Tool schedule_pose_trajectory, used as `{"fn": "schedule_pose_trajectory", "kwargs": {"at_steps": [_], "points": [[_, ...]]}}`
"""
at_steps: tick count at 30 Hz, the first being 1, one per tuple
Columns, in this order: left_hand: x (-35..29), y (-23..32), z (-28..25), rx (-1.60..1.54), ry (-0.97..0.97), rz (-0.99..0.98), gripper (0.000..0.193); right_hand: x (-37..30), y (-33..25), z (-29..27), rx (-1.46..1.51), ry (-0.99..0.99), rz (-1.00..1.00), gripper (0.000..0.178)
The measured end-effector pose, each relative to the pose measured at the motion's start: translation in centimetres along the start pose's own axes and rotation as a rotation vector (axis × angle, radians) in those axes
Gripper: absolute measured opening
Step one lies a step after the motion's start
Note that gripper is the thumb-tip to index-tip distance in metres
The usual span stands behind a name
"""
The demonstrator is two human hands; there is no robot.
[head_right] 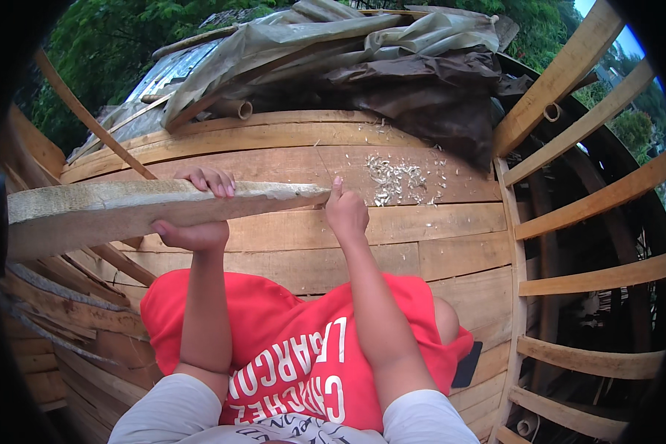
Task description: The person sits on a wooden floor and carves a rectangular wooden plank using a small knife. They hold the plank with their left hand and use the knife in their right hand to shave off thin layers of wood, creating wood shavings that fall onto the floor.
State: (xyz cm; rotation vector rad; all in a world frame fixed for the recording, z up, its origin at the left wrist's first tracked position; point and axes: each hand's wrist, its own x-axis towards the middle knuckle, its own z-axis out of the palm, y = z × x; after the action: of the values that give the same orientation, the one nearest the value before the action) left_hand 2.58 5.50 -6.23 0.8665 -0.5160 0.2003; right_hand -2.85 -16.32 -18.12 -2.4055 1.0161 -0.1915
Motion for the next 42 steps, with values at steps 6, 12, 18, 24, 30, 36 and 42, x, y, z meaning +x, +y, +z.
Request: {"fn": "schedule_pose_trajectory", "kwargs": {"at_steps": [6, 12, 18, 24, 30, 36, 42], "points": [[0.0, 0.3, -0.3, -0.005, 0.0, -0.024, 0.088, 0.6, -1.0, -0.3, 0.639, -0.328, -0.07, 0.045], [0.0, 0.3, -0.5, -0.001, -0.005, -0.016, 0.088, -0.7, -1.5, -0.6, 0.567, -0.479, -0.056, 0.04], [0.0, 0.2, -0.2, 0.001, -0.018, -0.008, 0.088, -0.6, -1.7, -1.4, 0.51, -0.528, -0.041, 0.055], [-0.1, 0.3, -0.2, 0.015, -0.02, -0.023, 0.09, -1.7, -3.4, -2.1, 0.322, -0.436, -0.123, 0.067], [-0.1, 0.3, -0.2, 0.005, -0.035, -0.019, 0.091, -1.9, -4.1, -3.2, 0.701, -0.788, 0.298, 0.061], [-0.1, 0.2, -0.1, 0.026, -0.069, -0.015, 0.09, -1.3, -2.9, -2.7, 1.039, -1.127, 0.507, 0.057], [-0.1, 0.3, -0.1, 0.013, -0.088, -0.018, 0.09, -1.0, -2.4, -2.6, 1.142, -1.231, 0.533, 0.057]]}}
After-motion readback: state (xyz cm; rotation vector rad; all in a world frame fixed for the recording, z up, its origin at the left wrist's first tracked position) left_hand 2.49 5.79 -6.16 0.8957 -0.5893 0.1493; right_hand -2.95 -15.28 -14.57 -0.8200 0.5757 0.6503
